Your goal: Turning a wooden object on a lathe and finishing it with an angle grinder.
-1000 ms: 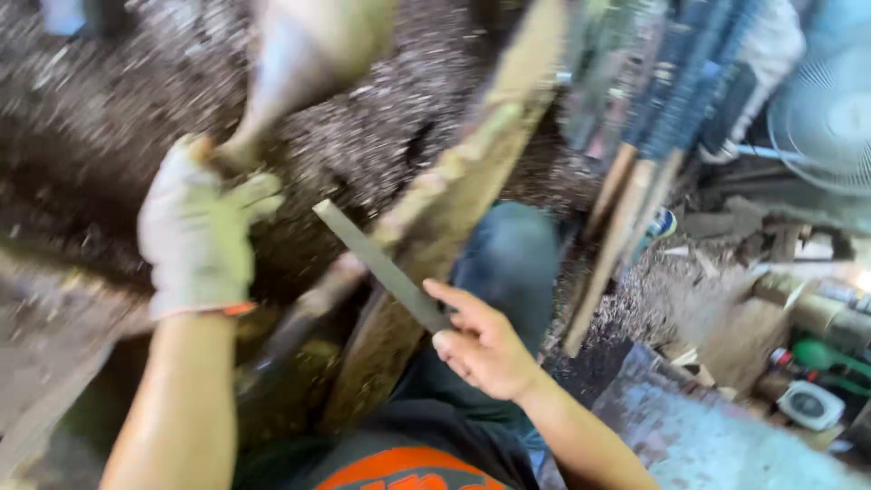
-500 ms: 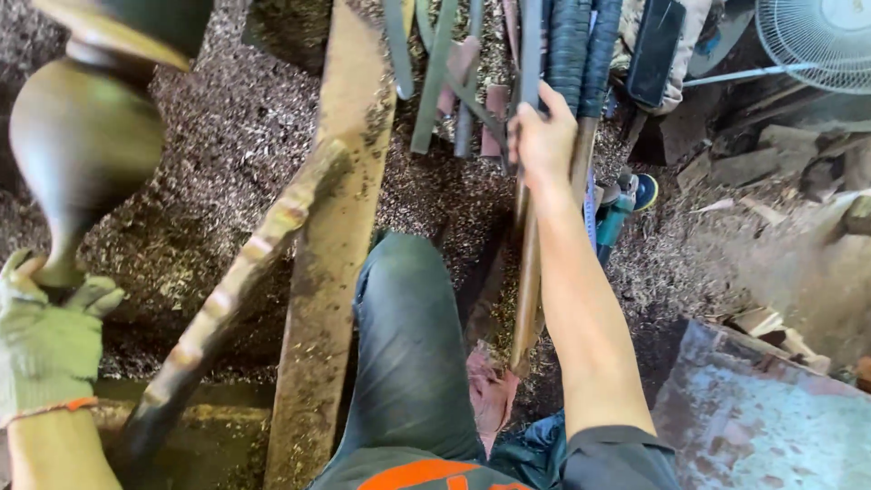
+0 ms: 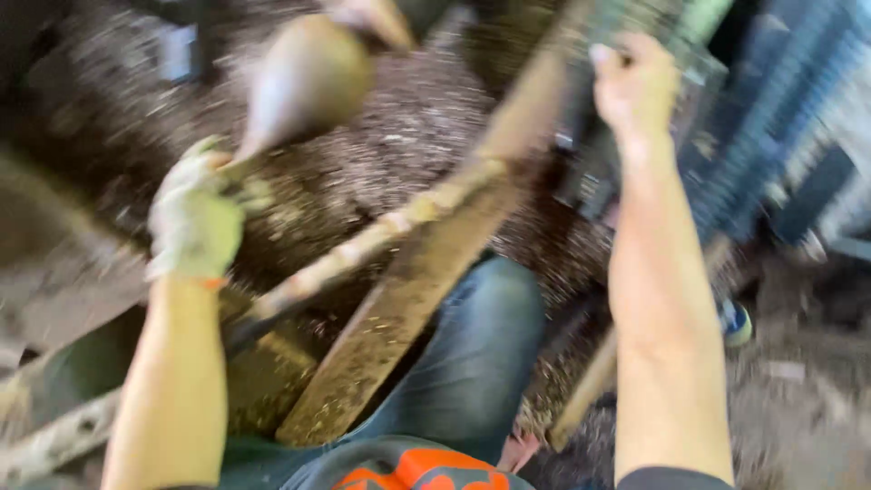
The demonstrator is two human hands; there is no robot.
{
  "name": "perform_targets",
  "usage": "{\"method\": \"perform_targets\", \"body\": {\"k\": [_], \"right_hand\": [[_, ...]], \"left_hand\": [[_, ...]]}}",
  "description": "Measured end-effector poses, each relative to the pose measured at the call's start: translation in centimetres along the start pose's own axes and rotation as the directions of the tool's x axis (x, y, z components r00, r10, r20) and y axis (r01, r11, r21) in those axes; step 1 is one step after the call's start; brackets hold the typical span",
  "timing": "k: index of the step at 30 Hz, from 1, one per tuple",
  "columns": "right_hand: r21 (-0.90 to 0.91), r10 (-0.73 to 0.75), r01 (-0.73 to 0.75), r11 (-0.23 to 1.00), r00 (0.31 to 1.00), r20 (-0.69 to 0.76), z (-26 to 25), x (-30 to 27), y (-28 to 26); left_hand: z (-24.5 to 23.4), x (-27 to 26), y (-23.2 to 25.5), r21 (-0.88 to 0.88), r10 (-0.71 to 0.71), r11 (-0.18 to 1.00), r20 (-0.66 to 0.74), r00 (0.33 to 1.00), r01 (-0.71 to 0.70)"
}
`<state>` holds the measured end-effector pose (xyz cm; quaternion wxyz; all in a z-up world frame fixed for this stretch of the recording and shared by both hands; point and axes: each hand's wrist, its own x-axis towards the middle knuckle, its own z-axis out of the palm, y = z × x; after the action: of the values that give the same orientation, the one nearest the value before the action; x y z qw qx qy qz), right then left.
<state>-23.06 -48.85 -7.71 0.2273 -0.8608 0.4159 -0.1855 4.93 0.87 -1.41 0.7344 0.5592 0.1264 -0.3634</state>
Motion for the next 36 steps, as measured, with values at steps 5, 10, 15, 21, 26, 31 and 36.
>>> {"method": "perform_targets", "body": {"k": [5, 10, 15, 21, 26, 31, 36], "right_hand": [[-0.153, 0.076, -0.082, 0.985, 0.996, -0.046, 4.1, 3.1, 4.3], [0.191, 0.514, -0.559, 0.807, 0.824, 0.239, 2.7, 3.9, 2.9], [0.419, 0.491, -0.585, 0.695, 0.811, 0.317, -4.1, 0.3, -0.5], [0.837, 0.185, -0.322, 0.442, 0.946, 0.266, -15.2, -11.1, 1.3], [0.896, 0.091, -0.428, 0.118, 0.903, 0.420, -13.7, -21.2, -19.4], [0.418, 0.291, -0.602, 0.680, 0.745, 0.600, -4.5, -28.3, -28.9], [0.325, -0.135, -0.013, 0.946, 0.894, 0.428, -0.2, -26.5, -32.9]], "left_hand": [[0.4, 0.3, 0.6, -0.041, -0.008, 0.999, 0.019, 1.000, 0.009], [1.9, 0.6, 2.3, -0.012, -0.189, 0.982, -0.175, 0.966, 0.190], [1.8, 1.3, 2.3, 0.092, -0.240, 0.959, -0.243, 0.940, 0.269], [3.7, -5.3, 6.6, 0.555, -0.050, 0.820, -0.178, 0.983, 0.142], [4.9, -9.2, 7.3, 0.996, -0.372, 0.021, 0.093, 0.924, -0.092], [2.6, -6.1, 2.0, 0.869, -0.511, 0.495, 0.299, 0.806, -0.008], [6.4, -4.4, 3.4, 0.688, -0.556, 0.653, 0.153, 0.817, 0.316]]}}
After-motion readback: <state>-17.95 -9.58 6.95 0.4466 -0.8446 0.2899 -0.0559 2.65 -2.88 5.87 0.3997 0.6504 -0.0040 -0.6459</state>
